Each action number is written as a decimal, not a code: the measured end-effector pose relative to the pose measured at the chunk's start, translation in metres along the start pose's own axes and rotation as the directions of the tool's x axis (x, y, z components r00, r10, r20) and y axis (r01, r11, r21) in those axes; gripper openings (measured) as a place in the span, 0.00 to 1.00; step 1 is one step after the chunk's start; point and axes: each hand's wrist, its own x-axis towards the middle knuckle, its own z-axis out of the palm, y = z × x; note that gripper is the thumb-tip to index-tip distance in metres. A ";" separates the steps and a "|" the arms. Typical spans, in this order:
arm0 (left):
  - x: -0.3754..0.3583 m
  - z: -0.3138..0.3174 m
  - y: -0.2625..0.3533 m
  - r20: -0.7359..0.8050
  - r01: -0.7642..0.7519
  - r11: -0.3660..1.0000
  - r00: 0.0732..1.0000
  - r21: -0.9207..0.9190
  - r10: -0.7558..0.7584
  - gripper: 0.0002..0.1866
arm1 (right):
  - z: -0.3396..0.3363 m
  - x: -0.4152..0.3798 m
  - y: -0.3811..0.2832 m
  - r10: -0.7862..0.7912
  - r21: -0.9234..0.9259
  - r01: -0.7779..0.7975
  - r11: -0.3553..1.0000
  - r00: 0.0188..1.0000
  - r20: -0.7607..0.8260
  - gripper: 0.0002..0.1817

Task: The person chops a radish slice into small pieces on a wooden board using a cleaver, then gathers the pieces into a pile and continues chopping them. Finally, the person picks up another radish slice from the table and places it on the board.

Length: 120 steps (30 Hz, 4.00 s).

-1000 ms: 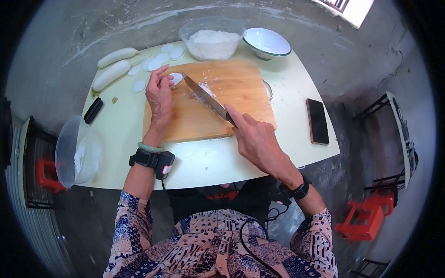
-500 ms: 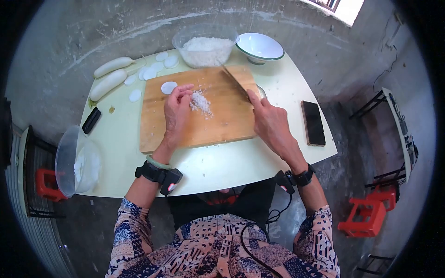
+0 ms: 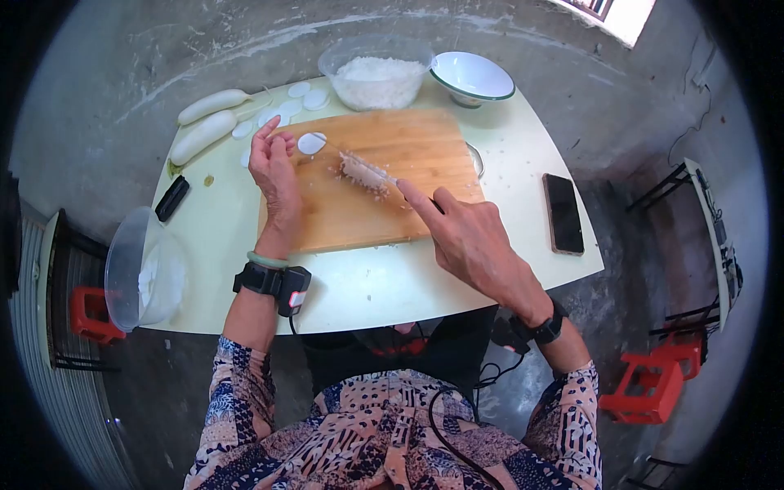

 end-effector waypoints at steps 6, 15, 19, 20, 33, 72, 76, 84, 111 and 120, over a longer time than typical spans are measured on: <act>-0.001 0.001 -0.004 0.042 -0.014 1.000 0.999 -0.001 0.014 0.18 | 0.020 -0.004 0.005 0.007 0.074 -0.005 0.997 1.000 -0.029 0.41; 0.002 0.002 -0.009 0.053 0.015 1.000 0.998 -0.024 -0.014 0.18 | 0.017 -0.004 0.005 0.085 0.109 -0.079 0.991 0.995 -0.051 0.36; 0.000 0.004 -0.007 0.072 0.021 1.000 0.997 0.000 -0.021 0.18 | 0.016 -0.006 0.002 0.134 0.173 -0.117 0.978 0.987 -0.093 0.35; -0.001 0.005 -0.007 0.080 0.024 1.000 0.997 0.002 -0.024 0.18 | 0.019 -0.007 0.007 0.112 0.160 -0.099 0.982 0.991 -0.073 0.35; -0.003 0.004 -0.001 0.138 0.083 0.996 0.987 -0.015 -0.080 0.17 | 0.020 -0.015 0.004 0.204 0.301 -0.121 0.946 0.943 -0.262 0.28; 0.002 0.005 0.001 0.073 -0.001 1.000 0.997 -0.019 0.002 0.17 | 0.015 -0.013 -0.012 0.158 0.310 -0.119 0.943 0.982 -0.104 0.22; 0.007 0.001 0.003 0.039 0.003 0.999 0.999 -0.039 -0.001 0.17 | 0.015 -0.012 -0.013 0.164 0.290 -0.137 0.947 0.984 -0.072 0.22; 0.013 -0.004 -0.001 -0.007 -0.029 0.999 1.000 -0.029 0.029 0.18 | 0.012 -0.012 -0.018 0.173 0.362 -0.128 0.923 0.980 -0.094 0.22; 0.005 0.001 -0.007 0.116 0.019 0.999 0.993 -0.046 -0.014 0.17 | 0.015 -0.003 -0.004 0.240 0.341 -0.178 0.923 0.960 -0.148 0.21; 0.002 0.002 -0.004 0.116 0.035 0.999 0.993 -0.005 -0.034 0.16 | 0.011 -0.001 -0.006 0.265 0.306 -0.249 0.919 0.964 -0.011 0.22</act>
